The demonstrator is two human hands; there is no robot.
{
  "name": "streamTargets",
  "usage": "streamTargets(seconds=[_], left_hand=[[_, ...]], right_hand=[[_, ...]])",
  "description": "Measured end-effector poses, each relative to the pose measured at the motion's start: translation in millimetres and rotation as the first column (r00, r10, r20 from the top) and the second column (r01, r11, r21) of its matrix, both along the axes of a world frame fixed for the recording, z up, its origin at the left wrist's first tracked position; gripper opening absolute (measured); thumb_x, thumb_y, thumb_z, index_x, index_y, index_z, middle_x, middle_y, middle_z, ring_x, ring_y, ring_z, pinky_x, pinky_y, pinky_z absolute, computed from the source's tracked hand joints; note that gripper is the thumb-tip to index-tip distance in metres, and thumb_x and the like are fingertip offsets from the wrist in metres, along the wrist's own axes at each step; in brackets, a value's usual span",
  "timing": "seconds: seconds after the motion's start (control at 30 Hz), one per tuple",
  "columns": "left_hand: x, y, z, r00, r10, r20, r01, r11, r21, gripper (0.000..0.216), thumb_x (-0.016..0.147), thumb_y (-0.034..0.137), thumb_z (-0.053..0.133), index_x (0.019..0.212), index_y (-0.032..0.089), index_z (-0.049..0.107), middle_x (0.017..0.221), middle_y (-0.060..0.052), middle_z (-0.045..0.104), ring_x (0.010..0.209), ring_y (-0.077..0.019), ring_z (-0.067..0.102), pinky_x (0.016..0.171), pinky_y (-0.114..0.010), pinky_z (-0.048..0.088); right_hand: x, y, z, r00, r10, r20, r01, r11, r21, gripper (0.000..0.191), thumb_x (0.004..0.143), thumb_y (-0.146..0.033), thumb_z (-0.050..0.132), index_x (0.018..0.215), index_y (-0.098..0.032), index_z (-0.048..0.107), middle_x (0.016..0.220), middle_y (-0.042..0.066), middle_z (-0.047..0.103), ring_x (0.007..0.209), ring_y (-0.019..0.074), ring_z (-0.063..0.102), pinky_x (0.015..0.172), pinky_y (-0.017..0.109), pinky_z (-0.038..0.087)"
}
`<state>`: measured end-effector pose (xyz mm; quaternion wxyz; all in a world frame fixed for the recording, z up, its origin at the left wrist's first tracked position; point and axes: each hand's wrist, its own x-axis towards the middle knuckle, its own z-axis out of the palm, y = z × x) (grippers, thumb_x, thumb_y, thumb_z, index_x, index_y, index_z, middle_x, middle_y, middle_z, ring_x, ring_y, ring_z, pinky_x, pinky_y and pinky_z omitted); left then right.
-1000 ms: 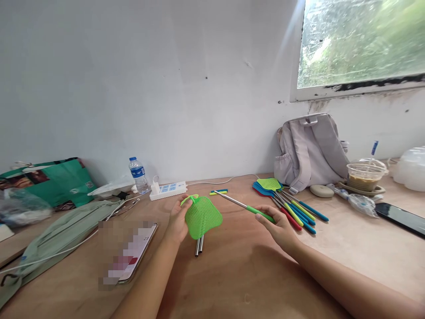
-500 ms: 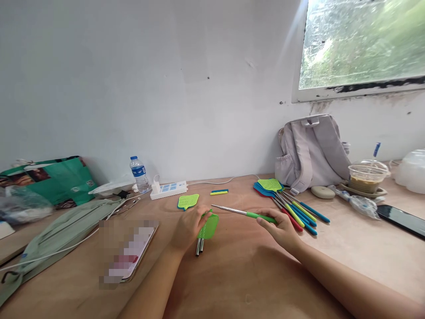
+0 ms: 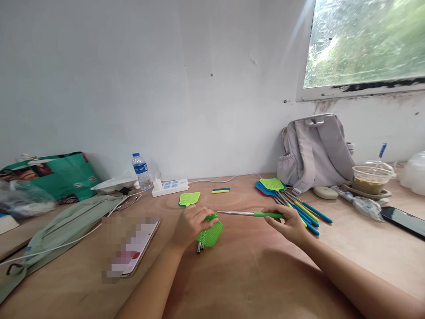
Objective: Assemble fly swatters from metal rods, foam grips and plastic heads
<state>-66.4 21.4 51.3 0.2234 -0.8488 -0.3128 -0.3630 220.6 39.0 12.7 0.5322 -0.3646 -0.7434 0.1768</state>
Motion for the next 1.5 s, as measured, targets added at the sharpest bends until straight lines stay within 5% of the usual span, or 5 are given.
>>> streamTargets(seconds=[0.27, 0.5, 0.83, 1.0, 1.5], left_hand=[[3, -9, 11.8, 0.987, 0.069, -0.146, -0.062, 0.997, 0.054, 0.009, 0.084, 0.025, 0.050, 0.089, 0.021, 0.057, 0.078, 0.002, 0.066, 0.067, -0.0110, 0.052, 0.063, -0.027, 0.031], [8, -9, 10.8, 0.964, 0.242, -0.112, -0.235, 0.970, 0.068, 0.013, 0.086, 0.020, 0.044, 0.087, 0.024, 0.057, 0.086, 0.000, 0.061, 0.086, -0.0170, 0.048, 0.081, -0.036, 0.028], [13, -17, 15.8, 0.977, 0.134, -0.169, -0.168, 0.963, -0.212, 0.010, 0.082, 0.025, 0.041, 0.077, 0.021, 0.048, 0.080, -0.003, 0.050, 0.081, -0.0198, 0.040, 0.077, -0.036, 0.033], [18, -14, 11.6, 0.957, 0.164, -0.237, -0.218, 0.951, -0.221, 0.007, 0.071, 0.022, 0.051, 0.068, 0.020, 0.044, 0.080, -0.003, 0.049, 0.078, -0.0198, 0.040, 0.071, -0.034, 0.034], [14, -7, 5.8, 0.957, 0.163, -0.240, -0.222, 0.944, -0.246, 0.011, 0.074, 0.017, 0.045, 0.063, 0.019, 0.045, 0.073, -0.002, 0.049, 0.074, -0.0175, 0.040, 0.069, -0.033, 0.033]], right_hand=[[12, 2, 8.9, 0.992, -0.011, 0.129, -0.008, 0.989, 0.147, 0.014, 0.071, -0.021, 0.058, 0.083, -0.019, 0.064, 0.071, 0.002, 0.065, 0.047, 0.0082, 0.045, 0.040, 0.020, 0.036], [12, 1, 9.8, 0.993, -0.087, 0.075, 0.072, 0.979, 0.190, 0.012, 0.072, -0.022, 0.058, 0.082, -0.019, 0.063, 0.066, 0.001, 0.063, 0.044, 0.0075, 0.041, 0.039, 0.021, 0.034], [7, -4, 9.8, 0.991, 0.004, 0.132, -0.027, 0.984, 0.176, 0.013, 0.073, -0.021, 0.056, 0.084, -0.019, 0.062, 0.071, 0.002, 0.065, 0.047, 0.0079, 0.046, 0.042, 0.020, 0.039], [4, -8, 12.9, 0.981, 0.087, 0.176, -0.116, 0.981, 0.158, 0.012, 0.072, -0.018, 0.056, 0.082, -0.020, 0.062, 0.073, 0.002, 0.066, 0.051, 0.0090, 0.050, 0.041, 0.020, 0.038], [3, -8, 13.4, 0.982, 0.045, 0.185, -0.075, 0.985, 0.158, 0.014, 0.073, -0.019, 0.055, 0.085, -0.020, 0.063, 0.072, 0.002, 0.064, 0.049, 0.0083, 0.047, 0.041, 0.020, 0.038]])
